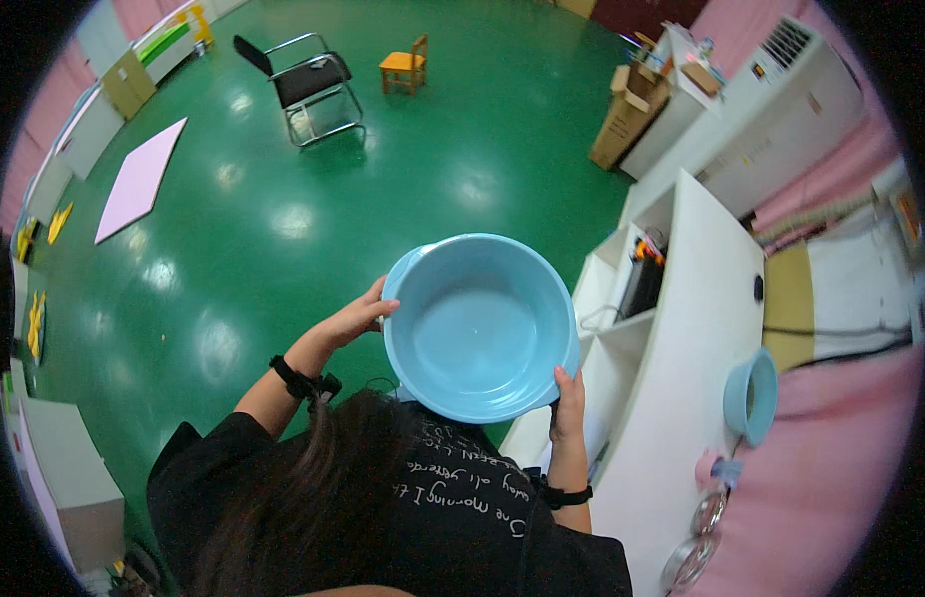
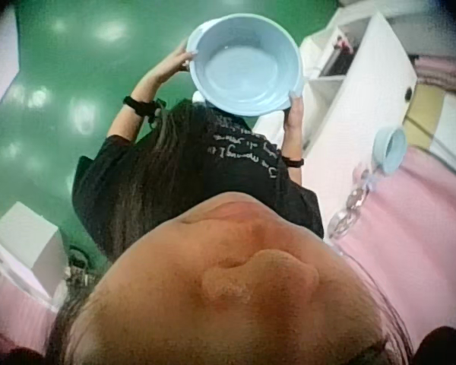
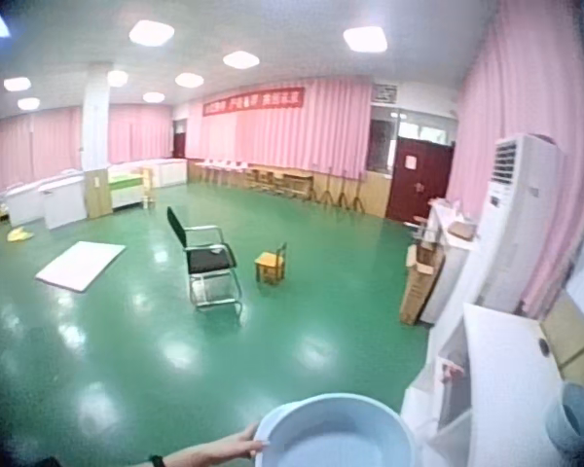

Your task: The person holds a series of colored plastic washbasins and wipes them thoroughly on the interior and exterior surfaces with a grey cloth.

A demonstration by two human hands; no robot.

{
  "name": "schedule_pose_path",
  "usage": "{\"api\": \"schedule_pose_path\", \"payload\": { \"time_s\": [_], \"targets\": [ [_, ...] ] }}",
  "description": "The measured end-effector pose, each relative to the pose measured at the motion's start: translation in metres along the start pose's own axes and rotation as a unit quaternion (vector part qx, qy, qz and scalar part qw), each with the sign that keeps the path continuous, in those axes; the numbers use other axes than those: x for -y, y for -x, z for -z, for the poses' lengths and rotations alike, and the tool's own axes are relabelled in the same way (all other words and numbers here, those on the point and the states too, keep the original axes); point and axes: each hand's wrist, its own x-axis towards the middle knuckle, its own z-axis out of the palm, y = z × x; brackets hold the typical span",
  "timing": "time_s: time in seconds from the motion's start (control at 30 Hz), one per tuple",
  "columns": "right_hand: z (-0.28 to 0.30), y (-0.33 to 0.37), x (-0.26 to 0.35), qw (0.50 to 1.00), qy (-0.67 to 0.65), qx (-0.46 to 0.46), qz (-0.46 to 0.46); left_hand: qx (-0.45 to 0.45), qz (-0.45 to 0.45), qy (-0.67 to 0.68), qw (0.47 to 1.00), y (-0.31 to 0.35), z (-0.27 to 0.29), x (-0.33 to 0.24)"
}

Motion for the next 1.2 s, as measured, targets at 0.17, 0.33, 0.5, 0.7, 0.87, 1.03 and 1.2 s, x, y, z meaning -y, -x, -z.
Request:
{"api": "schedule_pose_path", "payload": {
  "time_s": [0.17,0.33,0.5,0.7,0.87,1.03,1.2],
  "targets": [
    [-0.089,-0.093,0.018,0.998,0.035,0.059,-0.002,-0.080,-0.009,0.084,0.993,-0.020,0.084,-0.001],
    [-0.156,-0.174,0.031,0.994,0.048,0.099,-0.030,-0.130,-0.023,0.109,0.985,-0.054,0.153,-0.010],
    [-0.200,-0.268,0.041,0.990,0.061,0.116,-0.058,-0.154,-0.024,0.143,0.977,-0.117,0.206,-0.031],
    [-0.249,-0.421,0.061,0.985,0.059,0.138,-0.079,-0.187,0.006,0.136,0.973,-0.229,0.275,-0.064],
    [-0.303,-0.560,0.091,0.982,0.035,0.170,-0.076,-0.214,-0.005,0.106,0.971,-0.312,0.336,-0.125],
    [-0.389,-0.665,0.131,0.969,0.066,0.227,-0.073,-0.287,-0.035,0.142,0.947,-0.374,0.400,-0.147],
    [-0.483,-0.770,0.134,0.955,0.085,0.270,-0.093,-0.335,-0.042,0.157,0.928,-0.435,0.492,-0.169]
  ]
}}
